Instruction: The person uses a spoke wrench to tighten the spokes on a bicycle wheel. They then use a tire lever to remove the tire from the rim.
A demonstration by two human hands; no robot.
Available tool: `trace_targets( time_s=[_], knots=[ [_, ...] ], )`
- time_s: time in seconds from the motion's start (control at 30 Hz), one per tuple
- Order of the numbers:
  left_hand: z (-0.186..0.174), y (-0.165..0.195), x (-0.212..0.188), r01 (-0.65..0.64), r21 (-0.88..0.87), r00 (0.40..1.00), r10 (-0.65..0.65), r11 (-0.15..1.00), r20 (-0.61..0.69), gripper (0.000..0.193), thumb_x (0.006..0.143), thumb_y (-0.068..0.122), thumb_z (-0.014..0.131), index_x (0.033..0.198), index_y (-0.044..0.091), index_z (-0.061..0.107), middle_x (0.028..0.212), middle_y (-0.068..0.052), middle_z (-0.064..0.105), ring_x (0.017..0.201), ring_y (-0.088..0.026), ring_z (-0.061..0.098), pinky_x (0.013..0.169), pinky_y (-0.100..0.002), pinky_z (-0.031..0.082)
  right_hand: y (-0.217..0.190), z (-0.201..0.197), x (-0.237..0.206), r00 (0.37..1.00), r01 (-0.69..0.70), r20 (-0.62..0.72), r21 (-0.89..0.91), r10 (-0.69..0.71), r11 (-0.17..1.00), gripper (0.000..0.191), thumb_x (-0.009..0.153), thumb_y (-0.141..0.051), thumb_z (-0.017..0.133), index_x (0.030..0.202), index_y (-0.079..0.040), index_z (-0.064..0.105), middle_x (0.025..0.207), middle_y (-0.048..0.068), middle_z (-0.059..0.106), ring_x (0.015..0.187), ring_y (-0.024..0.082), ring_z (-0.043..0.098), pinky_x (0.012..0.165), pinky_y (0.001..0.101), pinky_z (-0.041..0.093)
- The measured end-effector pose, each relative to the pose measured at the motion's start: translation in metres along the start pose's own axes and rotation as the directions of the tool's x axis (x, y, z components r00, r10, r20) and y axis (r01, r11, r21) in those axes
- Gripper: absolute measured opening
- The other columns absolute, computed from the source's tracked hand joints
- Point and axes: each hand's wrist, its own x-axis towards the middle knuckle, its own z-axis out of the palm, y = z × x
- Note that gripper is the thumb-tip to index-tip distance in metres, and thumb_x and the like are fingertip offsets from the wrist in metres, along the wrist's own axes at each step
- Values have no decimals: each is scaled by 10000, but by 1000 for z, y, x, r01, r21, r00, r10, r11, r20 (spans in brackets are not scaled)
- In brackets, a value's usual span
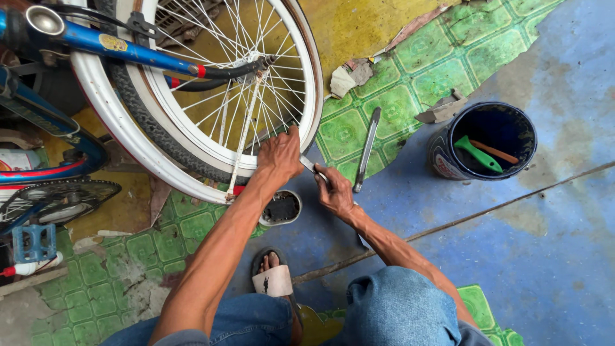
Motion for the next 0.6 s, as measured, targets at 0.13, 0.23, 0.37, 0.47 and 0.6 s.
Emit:
trace_targets(
  time_s=[0.13, 0.23, 0.37, 0.47, 0.6],
  knots=[
    [0, -2, 1, -33, 20, 998, 34, 999, -54, 850, 732, 203, 846, 1401, -83, 405, 1127, -328, 647, 1002, -431, 684, 863, -517, 561, 4, 3, 2, 977, -196, 128, 214, 172, 957, 230, 987, -38, 709, 1216, -37, 696, 866, 112, 716, 690, 208, 638, 621, 326, 513],
    [9, -7, 5, -77, 29, 989, 80, 997, -122, 892, 710, 197, 853, 1408, -91, 378, 1102, -332, 635, 961, -434, 675, 818, -528, 555, 3, 4, 2, 993, -104, 55, 54, 101, 993, 235, 956, -49, 714, 1191, -39, 699, 861, 123, 708, 653, 212, 627, 588, 331, 495],
    [14, -11, 10, -82, 27, 994, 84, 996, -73, 877, 758, 186, 812, 1450, -118, 365, 1104, -349, 646, 928, -417, 713, 787, -487, 598, -1, 5, 2, 1000, 25, -17, -8, -26, 1000, 233, 954, -75, 691, 1182, -26, 681, 930, 133, 712, 664, 167, 621, 584, 310, 489],
    [10, -10, 11, -48, 46, 997, 51, 998, -64, 668, 744, 138, 783, 1300, -96, 497, 1102, -335, 681, 992, -431, 708, 864, -487, 579, 1, 5, 7, 996, -69, 58, 62, 66, 996, 225, 960, -71, 693, 1178, -18, 684, 899, 127, 711, 617, 158, 597, 565, 315, 482],
    [3, -12, 4, -83, 6, 993, 83, 997, -85, 897, 660, 113, 803, 1414, -119, 375, 1100, -351, 646, 948, -447, 697, 824, -503, 571, 8, -7, 19, 936, -276, 245, 74, 251, 958, 223, 972, -103, 705, 1184, -39, 720, 741, 122, 693, 576, 175, 555, 541, 338, 465]
  ],
)
